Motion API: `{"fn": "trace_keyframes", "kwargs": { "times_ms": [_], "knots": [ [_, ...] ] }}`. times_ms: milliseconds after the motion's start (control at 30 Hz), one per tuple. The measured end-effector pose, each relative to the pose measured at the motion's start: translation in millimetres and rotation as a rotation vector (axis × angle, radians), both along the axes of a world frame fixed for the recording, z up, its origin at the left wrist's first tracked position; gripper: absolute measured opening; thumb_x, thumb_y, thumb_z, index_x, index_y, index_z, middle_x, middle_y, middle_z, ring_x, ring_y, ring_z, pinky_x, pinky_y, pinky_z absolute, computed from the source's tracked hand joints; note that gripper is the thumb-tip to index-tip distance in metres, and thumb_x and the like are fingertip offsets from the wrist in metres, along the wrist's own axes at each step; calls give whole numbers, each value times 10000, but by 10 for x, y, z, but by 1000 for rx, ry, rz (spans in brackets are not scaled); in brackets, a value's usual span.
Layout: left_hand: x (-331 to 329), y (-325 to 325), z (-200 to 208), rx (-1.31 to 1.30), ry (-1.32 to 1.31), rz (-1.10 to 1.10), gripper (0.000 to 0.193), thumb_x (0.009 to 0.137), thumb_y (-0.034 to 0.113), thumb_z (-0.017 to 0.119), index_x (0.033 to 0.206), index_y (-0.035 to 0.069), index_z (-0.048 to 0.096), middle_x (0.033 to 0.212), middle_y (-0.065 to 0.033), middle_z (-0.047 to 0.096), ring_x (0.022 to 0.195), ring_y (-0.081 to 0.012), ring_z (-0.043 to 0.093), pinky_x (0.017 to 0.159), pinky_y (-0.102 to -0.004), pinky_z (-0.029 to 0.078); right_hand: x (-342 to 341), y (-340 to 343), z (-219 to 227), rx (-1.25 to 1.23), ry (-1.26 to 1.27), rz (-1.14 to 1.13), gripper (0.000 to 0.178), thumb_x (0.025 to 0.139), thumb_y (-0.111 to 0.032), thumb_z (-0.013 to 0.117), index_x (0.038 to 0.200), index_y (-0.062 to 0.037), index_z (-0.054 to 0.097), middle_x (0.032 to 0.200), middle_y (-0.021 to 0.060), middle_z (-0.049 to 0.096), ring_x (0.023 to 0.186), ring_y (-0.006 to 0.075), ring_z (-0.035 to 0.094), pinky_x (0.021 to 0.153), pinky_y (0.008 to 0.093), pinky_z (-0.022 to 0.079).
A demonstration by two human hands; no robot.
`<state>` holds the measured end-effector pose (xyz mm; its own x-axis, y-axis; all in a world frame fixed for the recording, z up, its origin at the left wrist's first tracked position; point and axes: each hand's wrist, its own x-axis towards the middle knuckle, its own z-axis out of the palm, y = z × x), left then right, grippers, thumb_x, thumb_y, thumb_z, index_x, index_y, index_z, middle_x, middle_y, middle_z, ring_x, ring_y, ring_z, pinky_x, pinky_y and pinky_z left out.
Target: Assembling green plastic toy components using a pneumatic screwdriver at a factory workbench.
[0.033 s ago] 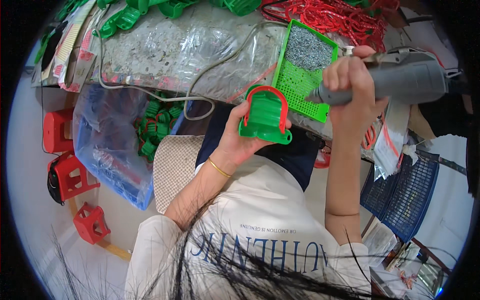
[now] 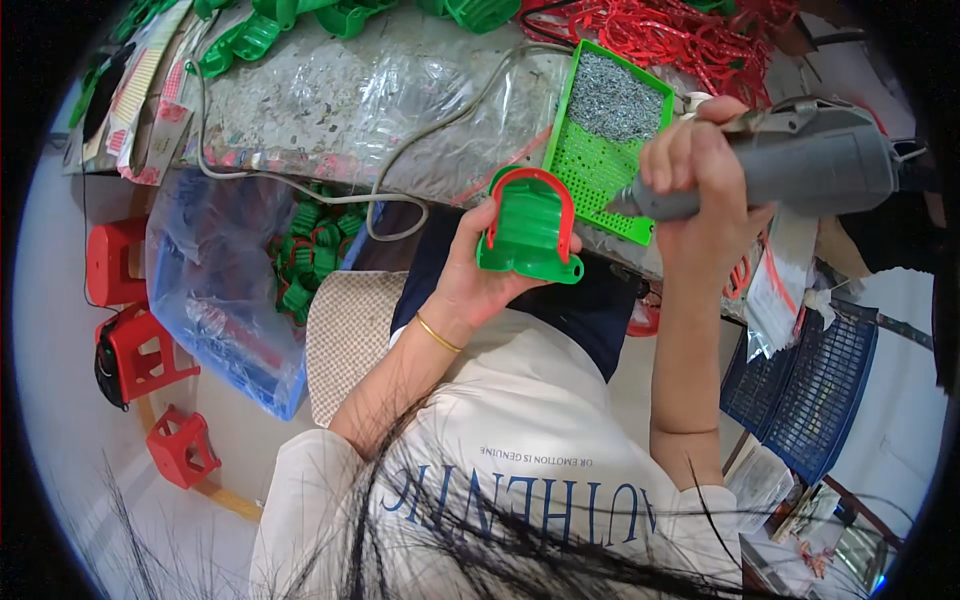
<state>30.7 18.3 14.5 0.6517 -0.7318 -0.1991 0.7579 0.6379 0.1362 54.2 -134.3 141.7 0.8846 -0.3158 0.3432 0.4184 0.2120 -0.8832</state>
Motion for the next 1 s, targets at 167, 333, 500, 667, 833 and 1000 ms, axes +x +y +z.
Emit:
{"fn": "trace_keyframes", "kwargs": {
  "times_ms": [167,333,500,667,833,1000],
  "knots": [
    [42,-74,153,50,3,37,638,862,530,490,1273,43,470,1145,-168,588,1044,-311,597,880,-421,497,-141,99,27,-120,83,-9,214,833,-24,539,1041,20,508,590,52,452,497,137,434,489,288,375],
    [57,-111,169,68,-5,28,626,858,516,506,1312,89,439,1170,-123,577,1030,-280,597,844,-412,504,-142,102,-43,-110,77,-2,194,834,-10,531,1022,27,501,597,56,460,503,129,437,497,283,389],
    [89,-140,173,86,-11,41,666,860,482,515,1430,203,311,1215,-64,547,1043,-231,583,841,-420,510,-158,71,-85,-116,99,1,180,836,-8,529,1010,28,499,598,54,457,510,128,440,509,277,391],
    [91,-140,217,19,-10,40,691,866,447,520,1465,246,239,1239,-42,523,1073,-197,561,864,-428,514,-171,58,-127,-138,87,-8,165,838,-15,529,993,28,494,596,52,453,509,130,439,504,278,385],
    [95,-115,228,14,-9,31,682,874,455,521,1459,234,249,1232,-43,528,1079,-199,561,867,-450,508,-197,65,-133,-178,69,-9,147,843,-38,531,966,23,482,591,50,440,504,133,429,490,281,371],
    [71,-116,235,114,34,40,625,879,530,490,1333,106,417,1246,-111,534,1088,-249,569,862,-489,511,-226,59,-182,-163,31,22,147,841,-51,541,955,8,471,587,54,433,492,139,426,475,287,365]
  ]
}}
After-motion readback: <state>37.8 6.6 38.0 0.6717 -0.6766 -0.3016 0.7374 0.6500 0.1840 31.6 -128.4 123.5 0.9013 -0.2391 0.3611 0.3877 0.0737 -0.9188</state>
